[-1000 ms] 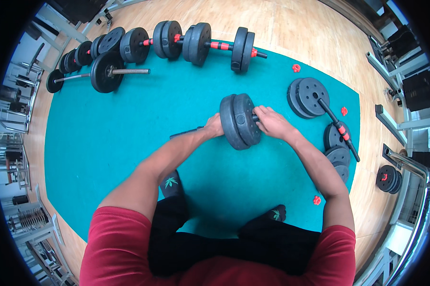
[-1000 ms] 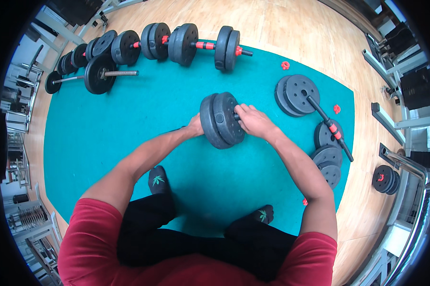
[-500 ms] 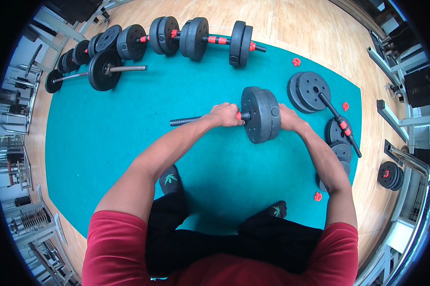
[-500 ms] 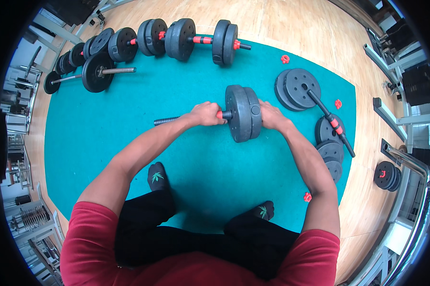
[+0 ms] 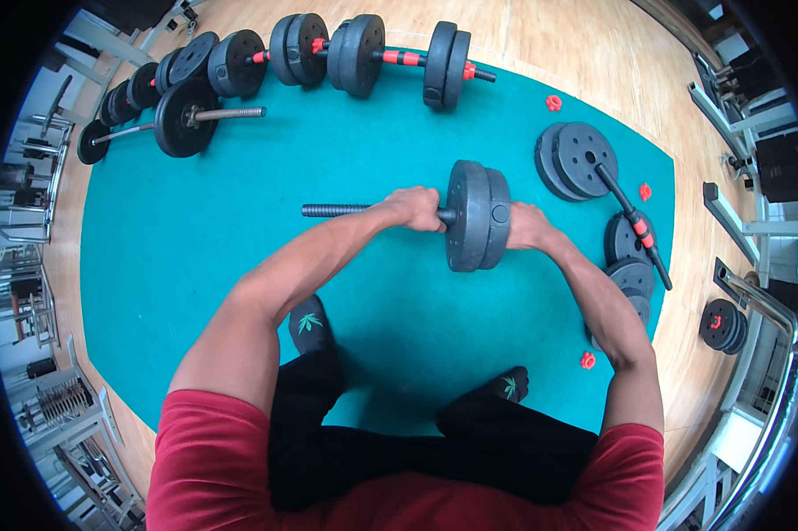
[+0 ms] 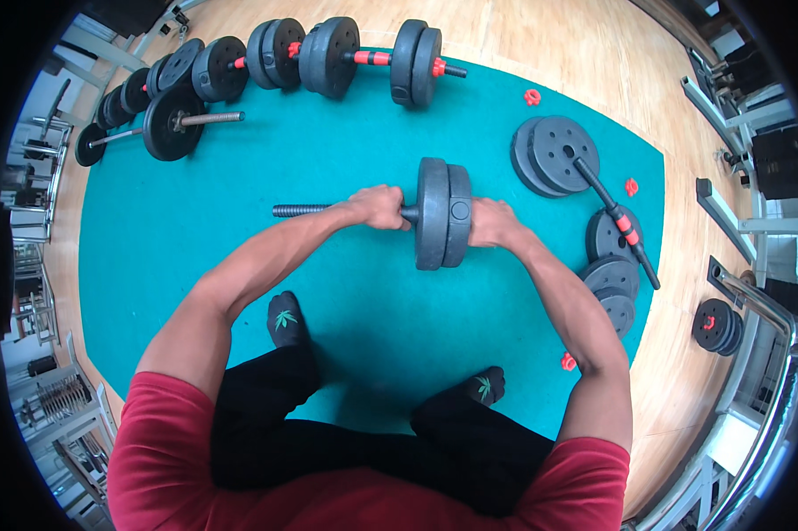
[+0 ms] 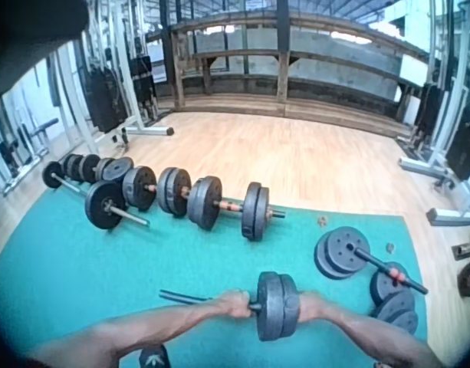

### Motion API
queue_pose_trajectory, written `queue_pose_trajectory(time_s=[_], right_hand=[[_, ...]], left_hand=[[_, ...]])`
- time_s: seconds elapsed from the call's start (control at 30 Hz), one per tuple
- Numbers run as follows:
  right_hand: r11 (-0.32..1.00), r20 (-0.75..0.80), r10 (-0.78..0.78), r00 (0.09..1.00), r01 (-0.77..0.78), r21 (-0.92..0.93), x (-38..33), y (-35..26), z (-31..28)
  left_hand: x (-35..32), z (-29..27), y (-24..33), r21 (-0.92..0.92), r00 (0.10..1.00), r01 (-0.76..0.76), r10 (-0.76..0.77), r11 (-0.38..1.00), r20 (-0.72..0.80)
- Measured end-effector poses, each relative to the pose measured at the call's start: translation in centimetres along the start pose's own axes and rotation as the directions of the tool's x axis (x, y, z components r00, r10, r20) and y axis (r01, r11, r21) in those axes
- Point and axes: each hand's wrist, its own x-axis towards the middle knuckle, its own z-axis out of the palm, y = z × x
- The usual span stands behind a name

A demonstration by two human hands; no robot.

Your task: The person assembles a dumbbell by sliding weight plates onto a bar and twisting red collars onto the ends to secure them. They add multiple plates to each side of the bar while kneeling on a gym mat.

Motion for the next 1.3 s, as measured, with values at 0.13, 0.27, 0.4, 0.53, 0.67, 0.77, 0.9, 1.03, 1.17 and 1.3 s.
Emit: queue_pose_trajectory(time_s=[0.13,0.27,0.4,0.53,0.67,0.77,0.9,1.03,1.17,1.3], right_hand=[[0.996,0.069,0.036,0.997,-0.03,-0.082,0.4,-0.6,0.0],[0.999,0.029,0.027,0.999,-0.026,-0.044,0.7,-0.7,0.4],[0.99,-0.012,-0.098,0.995,0.099,0.103,2.4,1.8,2.0],[0.901,-0.305,-0.366,0.879,0.417,0.121,2.5,4.8,3.1],[0.693,-0.304,-0.134,0.943,0.309,0.652,0.7,4.6,2.5],[0.556,-0.147,-0.056,0.988,0.153,0.817,0.7,5.0,1.9],[0.454,-0.048,-0.04,0.998,0.061,0.889,1.6,7.0,3.3],[0.246,0.179,0.105,0.978,-0.2,0.949,1.9,5.3,3.0],[0.218,0.394,0.124,0.911,-0.412,0.885,3.0,5.3,1.6],[0.497,0.08,0.022,0.997,-0.08,0.864,0.4,3.9,-0.6]], left_hand=[[0.1,0.6,-0.7,0.011,0.999,0.009,-0.009,1.0,0.04],[-0.2,0.7,-0.7,0.0,0.999,0.043,-0.043,0.999,0.013],[0.0,0.8,-0.5,0.02,1.0,0.016,-0.016,1.0,-0.02],[-0.4,0.2,0.2,-0.014,1.0,0.0,0.0,1.0,-0.03],[-0.2,0.5,-0.6,-0.008,0.998,-0.021,0.021,1.0,-0.067],[-0.2,0.4,-0.9,-0.03,0.999,-0.027,0.026,0.999,-0.035],[-0.2,0.6,-0.4,-0.028,0.998,-0.034,0.032,0.999,-0.059],[-1.0,0.4,-0.1,0.015,0.999,0.018,-0.018,1.0,-0.035],[-0.8,0.3,-0.1,-0.02,0.998,0.024,-0.025,1.0,-0.064],[-0.6,1.3,-1.3,-0.027,0.995,-0.006,0.003,1.0,-0.104]])
